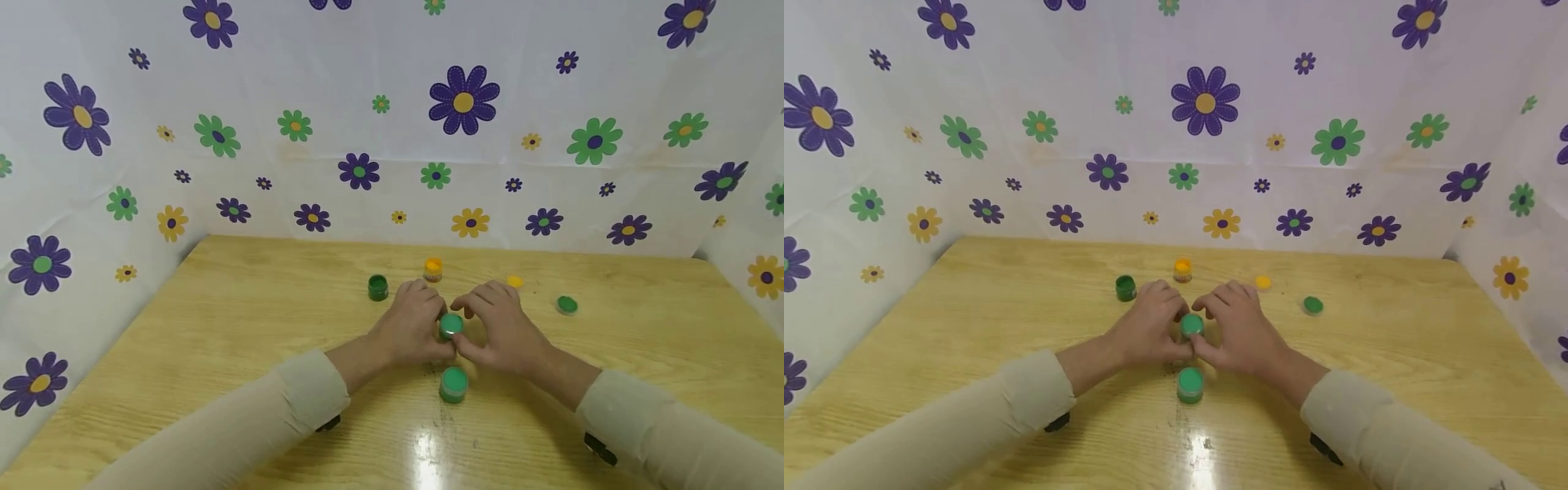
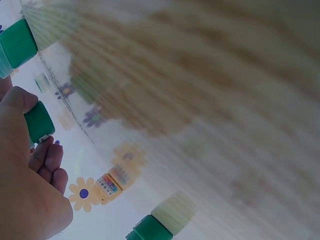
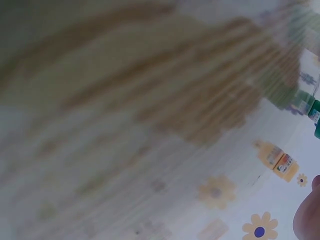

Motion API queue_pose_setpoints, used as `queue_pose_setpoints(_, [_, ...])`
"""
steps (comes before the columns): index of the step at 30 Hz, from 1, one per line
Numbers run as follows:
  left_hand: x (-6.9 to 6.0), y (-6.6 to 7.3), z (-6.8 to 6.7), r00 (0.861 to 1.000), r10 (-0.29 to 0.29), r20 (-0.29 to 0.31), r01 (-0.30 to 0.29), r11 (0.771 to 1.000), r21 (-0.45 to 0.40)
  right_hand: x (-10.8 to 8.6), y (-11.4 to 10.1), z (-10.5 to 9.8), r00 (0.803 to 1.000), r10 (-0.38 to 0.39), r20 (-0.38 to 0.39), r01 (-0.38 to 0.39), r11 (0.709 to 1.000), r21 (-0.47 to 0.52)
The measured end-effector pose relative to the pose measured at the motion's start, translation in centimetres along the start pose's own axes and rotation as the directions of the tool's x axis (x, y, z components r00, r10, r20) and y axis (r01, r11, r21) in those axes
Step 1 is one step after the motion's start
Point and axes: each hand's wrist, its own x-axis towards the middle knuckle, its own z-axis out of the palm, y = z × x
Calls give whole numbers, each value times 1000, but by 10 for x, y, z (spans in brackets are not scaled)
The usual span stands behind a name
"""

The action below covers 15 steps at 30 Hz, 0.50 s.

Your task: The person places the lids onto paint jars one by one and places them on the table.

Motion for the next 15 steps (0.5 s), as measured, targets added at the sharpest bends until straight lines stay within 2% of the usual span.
queue_pose_setpoints(5, [2,-1,-3,1000,-7,-16,7,1000,5,3,1,-1,999,-41,-12,41,999,-11])
queue_pose_setpoints(9, [0,-1,0,1000,3,-3,-3,1000,-3,0,2,3,998,-67,-16,67,998,-17])
queue_pose_setpoints(15, [-4,-1,4,999,19,-32,-19,1000,2,-2,1,7,996,-76,-39,76,997,-2])
